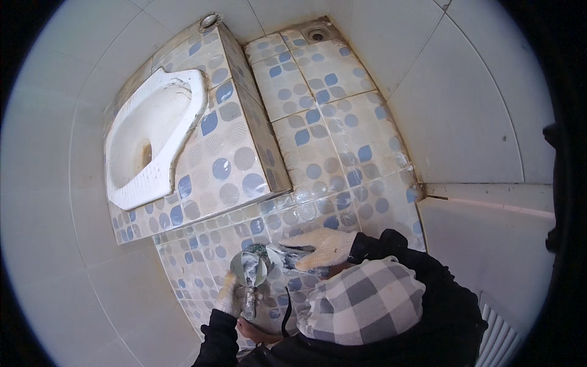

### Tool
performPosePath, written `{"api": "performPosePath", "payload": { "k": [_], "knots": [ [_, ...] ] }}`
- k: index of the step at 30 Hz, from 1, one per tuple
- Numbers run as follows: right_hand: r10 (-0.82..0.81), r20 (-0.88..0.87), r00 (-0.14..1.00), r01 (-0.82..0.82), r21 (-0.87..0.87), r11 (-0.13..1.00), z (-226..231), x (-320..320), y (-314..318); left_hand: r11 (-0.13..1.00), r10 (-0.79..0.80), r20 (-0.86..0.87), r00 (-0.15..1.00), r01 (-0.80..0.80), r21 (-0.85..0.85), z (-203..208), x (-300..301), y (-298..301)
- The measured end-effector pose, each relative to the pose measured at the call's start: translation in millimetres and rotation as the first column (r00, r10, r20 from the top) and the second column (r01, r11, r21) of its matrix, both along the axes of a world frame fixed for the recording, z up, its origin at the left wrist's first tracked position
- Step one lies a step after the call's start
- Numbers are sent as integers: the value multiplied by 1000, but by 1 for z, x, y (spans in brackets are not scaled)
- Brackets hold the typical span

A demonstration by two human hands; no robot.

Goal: The person scoops grout from a small container and applies it to the floor tiles around a squat toilet using a trowel. They spread the grout into the gaps between the tiles and smooth the surface.

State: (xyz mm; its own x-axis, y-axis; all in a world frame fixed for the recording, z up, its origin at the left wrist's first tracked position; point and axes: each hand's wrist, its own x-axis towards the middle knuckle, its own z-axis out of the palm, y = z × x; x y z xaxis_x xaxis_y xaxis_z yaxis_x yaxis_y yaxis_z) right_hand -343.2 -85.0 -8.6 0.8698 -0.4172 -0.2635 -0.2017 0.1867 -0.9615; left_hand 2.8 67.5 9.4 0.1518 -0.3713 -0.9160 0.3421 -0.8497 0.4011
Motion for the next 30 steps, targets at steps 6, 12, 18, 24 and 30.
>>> {"api": "performPosePath", "payload": {
  "k": [6, 12, 18, 24, 30],
  "knots": [
    [152, -98, 984, -156, -35, 987, 5, 2, -4, 953, -302, -11, 953, 302, 5, 9, 0, 3],
    [153, -28, 988, -153, 18, 988, 2, 1, -1, 993, 34, -113, 993, -47, -113, 14, -17, 18],
    [158, -37, 987, -159, -27, 987, 3, 4, 0, 889, 280, -493, 824, -416, -190, 20, -65, 28],
    [51, -122, 991, -42, 79, 996, 10, -3, 1, 842, 382, -581, 719, -530, -102, 12, -56, 36],
    [45, -334, 941, 86, 366, 927, -5, -7, 3, 777, 507, -523, 685, -626, -65, -4, -50, 40]
  ]
}}
